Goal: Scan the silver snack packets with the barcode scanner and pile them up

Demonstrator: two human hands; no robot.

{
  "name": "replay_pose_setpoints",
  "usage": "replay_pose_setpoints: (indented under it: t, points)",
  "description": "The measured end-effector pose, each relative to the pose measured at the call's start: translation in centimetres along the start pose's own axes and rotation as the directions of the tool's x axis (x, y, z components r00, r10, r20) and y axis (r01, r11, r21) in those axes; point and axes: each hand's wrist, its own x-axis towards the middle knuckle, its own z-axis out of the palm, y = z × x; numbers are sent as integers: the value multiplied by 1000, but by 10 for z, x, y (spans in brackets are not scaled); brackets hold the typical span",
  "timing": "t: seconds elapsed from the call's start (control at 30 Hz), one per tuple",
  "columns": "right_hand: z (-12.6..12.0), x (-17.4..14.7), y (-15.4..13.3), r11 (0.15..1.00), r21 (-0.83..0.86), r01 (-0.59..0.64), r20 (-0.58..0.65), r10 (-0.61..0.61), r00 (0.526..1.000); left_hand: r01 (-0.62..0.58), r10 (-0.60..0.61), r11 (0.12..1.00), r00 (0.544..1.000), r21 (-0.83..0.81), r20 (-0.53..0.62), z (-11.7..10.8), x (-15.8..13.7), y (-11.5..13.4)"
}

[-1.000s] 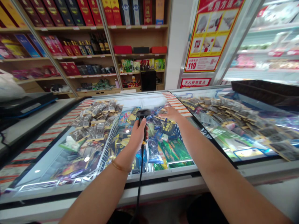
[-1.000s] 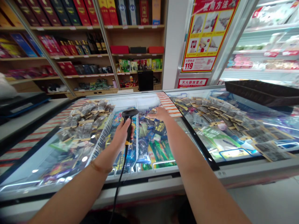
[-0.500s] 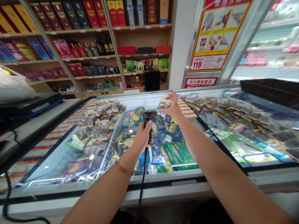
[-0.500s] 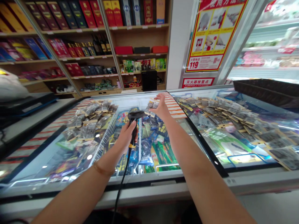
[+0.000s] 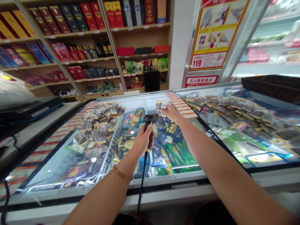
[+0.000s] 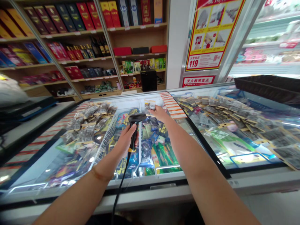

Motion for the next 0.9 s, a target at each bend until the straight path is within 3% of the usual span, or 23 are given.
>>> replay_pose_setpoints:
  t: [0.17, 0.53, 0.73, 0.9]
  points:
    - [5, -6, -6, 967, 147, -206, 29, 204, 978, 7, -7, 1000, 997, -2, 75, 0, -2, -1]
    - [7, -5, -9, 934, 284, -218, 56, 210, 976, 15, -18, 1000, 988, 19, 151, 2, -7, 6]
    - [8, -7, -8, 966, 185, -182, 47, 176, 983, 11, -14, 1000, 986, 20, 168, 1, -7, 4]
    - [2, -9, -2, 989, -105, -103, -140, 87, 986, -11, 9, 1000, 995, 13, 97, 5, -6, 6]
